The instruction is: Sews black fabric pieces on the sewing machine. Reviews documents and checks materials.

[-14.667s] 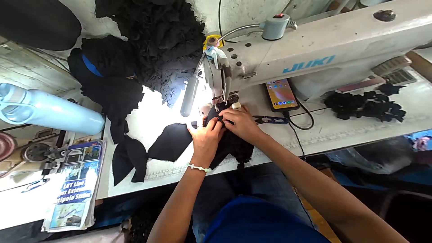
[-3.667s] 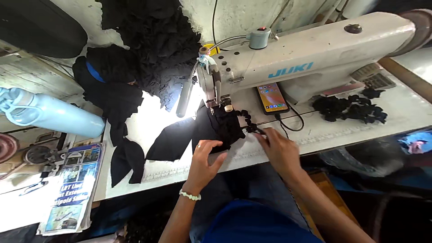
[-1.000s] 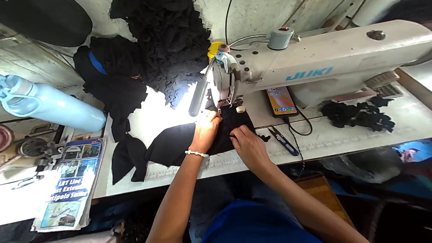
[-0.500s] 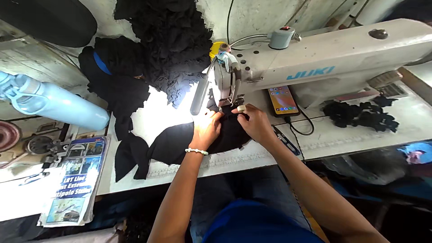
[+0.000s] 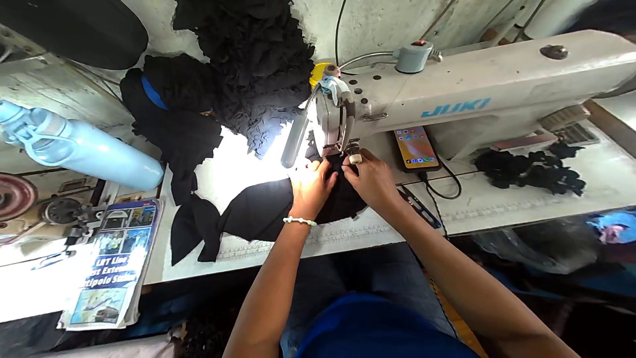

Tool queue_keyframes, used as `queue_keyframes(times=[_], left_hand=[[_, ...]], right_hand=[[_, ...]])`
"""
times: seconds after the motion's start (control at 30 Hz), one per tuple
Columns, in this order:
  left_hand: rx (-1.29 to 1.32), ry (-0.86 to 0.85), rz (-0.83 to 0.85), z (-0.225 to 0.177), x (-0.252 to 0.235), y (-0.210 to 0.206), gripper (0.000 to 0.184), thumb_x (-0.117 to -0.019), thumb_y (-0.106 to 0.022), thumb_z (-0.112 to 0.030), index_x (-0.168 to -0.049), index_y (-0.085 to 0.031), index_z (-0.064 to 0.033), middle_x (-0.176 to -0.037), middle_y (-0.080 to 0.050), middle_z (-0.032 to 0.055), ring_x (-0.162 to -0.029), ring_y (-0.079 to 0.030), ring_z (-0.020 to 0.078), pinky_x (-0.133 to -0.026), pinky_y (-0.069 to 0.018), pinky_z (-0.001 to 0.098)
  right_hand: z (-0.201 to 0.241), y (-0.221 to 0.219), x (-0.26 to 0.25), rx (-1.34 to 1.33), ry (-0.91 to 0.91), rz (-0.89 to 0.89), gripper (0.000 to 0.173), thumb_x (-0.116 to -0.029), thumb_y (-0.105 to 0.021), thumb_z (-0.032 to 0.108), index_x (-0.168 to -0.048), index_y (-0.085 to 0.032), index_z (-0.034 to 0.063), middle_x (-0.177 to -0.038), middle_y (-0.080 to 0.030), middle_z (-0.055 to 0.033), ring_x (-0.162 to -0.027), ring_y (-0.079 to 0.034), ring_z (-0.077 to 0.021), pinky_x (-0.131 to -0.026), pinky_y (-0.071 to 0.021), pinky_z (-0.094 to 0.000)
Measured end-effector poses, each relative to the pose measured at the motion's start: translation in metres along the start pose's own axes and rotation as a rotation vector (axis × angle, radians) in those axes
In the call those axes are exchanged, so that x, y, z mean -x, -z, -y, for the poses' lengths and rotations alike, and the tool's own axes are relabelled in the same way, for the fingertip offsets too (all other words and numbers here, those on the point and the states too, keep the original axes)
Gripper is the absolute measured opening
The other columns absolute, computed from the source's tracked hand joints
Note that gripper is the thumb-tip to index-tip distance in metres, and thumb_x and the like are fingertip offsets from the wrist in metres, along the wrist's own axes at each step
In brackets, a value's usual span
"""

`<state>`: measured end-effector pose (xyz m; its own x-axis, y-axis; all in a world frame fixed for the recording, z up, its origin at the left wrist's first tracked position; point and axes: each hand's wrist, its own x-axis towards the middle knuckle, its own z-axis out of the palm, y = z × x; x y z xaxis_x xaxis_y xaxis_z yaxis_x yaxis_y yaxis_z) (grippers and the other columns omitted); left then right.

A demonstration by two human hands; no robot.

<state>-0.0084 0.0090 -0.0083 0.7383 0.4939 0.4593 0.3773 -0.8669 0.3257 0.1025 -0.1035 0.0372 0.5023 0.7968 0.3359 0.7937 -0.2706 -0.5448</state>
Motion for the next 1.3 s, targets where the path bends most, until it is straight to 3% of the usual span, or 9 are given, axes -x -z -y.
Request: queue_keyframes(times=[0.17, 0.23, 0.33, 0.53, 0.7, 0.83, 0.97, 1.13, 1.3], left_hand=[[-0.001, -0.068, -0.049, 0.011, 0.008, 0.002, 0.008, -0.0895, -0.075, -0.012, -0.093, -0.077, -0.0062, -0.083, -0.071, 0.0105, -0.086, -0.069, 0.0314, -0.076, -0.0518, 0.0504], [0.0, -0.082, -0.047, 0.014, 0.012, 0.003, 0.006, -0.0898, -0.074, -0.013, -0.091, -0.078, -0.0077, -0.084, -0.071, 0.0098, -0.088, -0.069, 0.0306, -0.077, -0.0509, 0.0506], [0.041, -0.071, -0.015, 0.017, 0.015, 0.004, 0.008, -0.0897, -0.076, -0.012, -0.095, -0.081, -0.0103, -0.098, -0.077, 0.0073, -0.097, -0.071, 0.0279, -0.084, -0.0514, 0.0516], [0.075, -0.043, -0.01, 0.018, 0.019, 0.003, 0.011, -0.089, -0.076, -0.011, -0.098, -0.082, -0.0117, -0.107, -0.078, 0.0052, -0.101, -0.073, 0.0248, -0.086, -0.0515, 0.0526], [0.078, -0.051, -0.042, 0.02, 0.022, 0.0, 0.011, -0.0902, -0.074, -0.01, -0.099, -0.082, -0.0112, -0.106, -0.078, 0.0044, -0.101, -0.072, 0.0244, -0.086, -0.0519, 0.0498], [0.044, -0.083, -0.05, 0.02, 0.021, -0.001, 0.01, -0.091, -0.073, -0.01, -0.095, -0.081, -0.012, -0.106, -0.078, 0.0028, -0.101, -0.072, 0.0231, -0.085, -0.052, 0.0485], [0.046, -0.033, -0.009, 0.012, 0.021, 0.003, 0.015, -0.0905, -0.067, -0.014, -0.095, -0.081, -0.0116, -0.112, -0.076, 0.0031, -0.107, -0.07, 0.0262, -0.089, -0.0478, 0.0555], [0.028, 0.134, 0.069, -0.007, 0.018, 0.01, 0.031, -0.0984, -0.065, -0.038, -0.095, -0.081, -0.0116, -0.114, -0.076, 0.004, -0.111, -0.069, 0.0291, -0.099, -0.0403, 0.0651], [-0.009, 0.124, 0.035, -0.005, 0.022, 0.004, 0.017, -0.0902, -0.077, -0.03, -0.096, -0.082, -0.0153, -0.114, -0.076, 0.0007, -0.112, -0.066, 0.031, -0.096, -0.0351, 0.0693]], right_hand=[[-0.002, -0.003, 0.019, -0.115, -0.061, 0.059, 0.01, -0.0887, -0.072, -0.002, -0.098, -0.071, -0.0031, -0.1, -0.065, -0.0209, -0.082, -0.068, -0.0347, -0.068, -0.0568, -0.0499], [-0.004, -0.006, 0.023, -0.136, -0.09, 0.136, 0.008, -0.0903, -0.072, 0.004, -0.096, -0.071, -0.0015, -0.102, -0.065, -0.0195, -0.087, -0.068, -0.0339, -0.072, -0.0565, -0.0502], [-0.007, -0.01, 0.025, -0.138, -0.114, 0.169, 0.021, -0.0943, -0.074, 0.019, -0.096, -0.071, -0.002, -0.1, -0.067, -0.02, -0.089, -0.068, -0.0359, -0.074, -0.0549, -0.0529], [0.001, -0.015, 0.013, -0.087, -0.184, 0.254, 0.032, -0.0968, -0.073, 0.019, -0.121, -0.068, -0.001, -0.103, -0.07, -0.0215, -0.09, -0.07, -0.0394, -0.079, -0.0542, -0.0576], [0.005, -0.02, 0.018, -0.046, -0.123, 0.165, 0.009, -0.0921, -0.071, 0.004, -0.097, -0.07, -0.0031, -0.101, -0.065, -0.0225, -0.087, -0.068, -0.0393, -0.071, -0.0549, -0.0549], [0.003, -0.031, 0.037, 0.08, 0.025, 0.051, 0.008, -0.0928, -0.066, 0.002, -0.096, -0.068, -0.0044, -0.094, -0.066, -0.0235, -0.08, -0.07, -0.0404, -0.062, -0.0569, -0.0508], [0.002, -0.037, 0.05, 0.096, 0.014, 0.043, 0.02, -0.0939, -0.063, 0.0, -0.112, -0.071, -0.007, -0.099, -0.068, -0.0255, -0.087, -0.071, -0.041, -0.069, -0.0594, -0.0489], [0.005, -0.045, 0.063, 0.16, 0.147, -0.059, 0.011, -0.0887, -0.065, -0.005, -0.096, -0.073, -0.0068, -0.091, -0.066, -0.0216, -0.08, -0.071, -0.0348, -0.061, -0.0598, -0.0394], [0.006, -0.045, 0.076, 0.204, 0.192, -0.054, 0.014, -0.0858, -0.067, -0.007, -0.098, -0.074, -0.0062, -0.091, -0.066, -0.0215, -0.081, -0.071, -0.0333, -0.06, -0.0594, -0.0354]])
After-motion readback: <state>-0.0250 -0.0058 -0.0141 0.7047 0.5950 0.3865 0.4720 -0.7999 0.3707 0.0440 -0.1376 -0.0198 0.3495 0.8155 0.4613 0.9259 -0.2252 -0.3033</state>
